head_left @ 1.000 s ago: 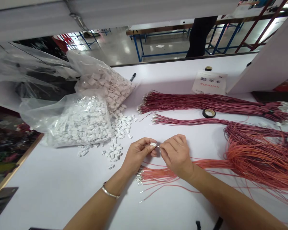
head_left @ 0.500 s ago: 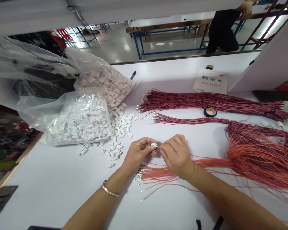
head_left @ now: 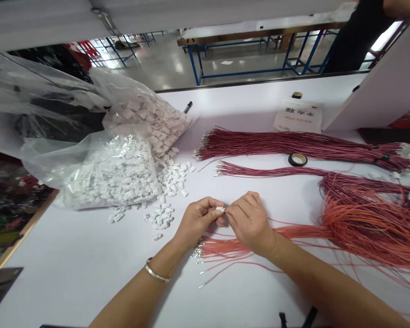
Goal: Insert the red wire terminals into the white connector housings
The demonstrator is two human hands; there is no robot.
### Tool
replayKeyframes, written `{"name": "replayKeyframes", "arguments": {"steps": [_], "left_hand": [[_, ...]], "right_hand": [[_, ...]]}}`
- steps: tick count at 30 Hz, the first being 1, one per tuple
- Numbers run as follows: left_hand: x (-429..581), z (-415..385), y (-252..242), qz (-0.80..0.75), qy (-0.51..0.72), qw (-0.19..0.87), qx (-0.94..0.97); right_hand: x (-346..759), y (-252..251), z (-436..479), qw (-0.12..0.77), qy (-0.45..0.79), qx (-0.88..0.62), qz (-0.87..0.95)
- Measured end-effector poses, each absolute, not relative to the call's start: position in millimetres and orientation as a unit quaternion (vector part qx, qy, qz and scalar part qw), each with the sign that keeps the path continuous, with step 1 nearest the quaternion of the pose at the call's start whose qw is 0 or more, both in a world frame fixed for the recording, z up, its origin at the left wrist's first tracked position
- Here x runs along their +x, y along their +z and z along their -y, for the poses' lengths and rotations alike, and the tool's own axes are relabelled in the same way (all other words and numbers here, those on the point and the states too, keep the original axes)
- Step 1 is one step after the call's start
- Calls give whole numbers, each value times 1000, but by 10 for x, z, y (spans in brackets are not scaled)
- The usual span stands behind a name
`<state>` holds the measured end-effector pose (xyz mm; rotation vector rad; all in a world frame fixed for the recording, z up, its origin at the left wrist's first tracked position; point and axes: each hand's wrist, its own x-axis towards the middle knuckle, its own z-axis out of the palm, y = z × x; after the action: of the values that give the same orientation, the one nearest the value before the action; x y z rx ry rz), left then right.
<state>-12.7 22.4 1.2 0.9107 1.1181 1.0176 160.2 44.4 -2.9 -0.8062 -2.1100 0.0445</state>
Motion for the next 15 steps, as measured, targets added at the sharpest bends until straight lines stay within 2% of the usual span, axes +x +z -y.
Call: {"name": "replayKeyframes", "arguments": {"steps": [15], "left_hand": [[-109, -227, 74, -501, 473, 592, 417]], "right_hand": [[1631, -51, -464, 444, 83, -351, 820]]}}
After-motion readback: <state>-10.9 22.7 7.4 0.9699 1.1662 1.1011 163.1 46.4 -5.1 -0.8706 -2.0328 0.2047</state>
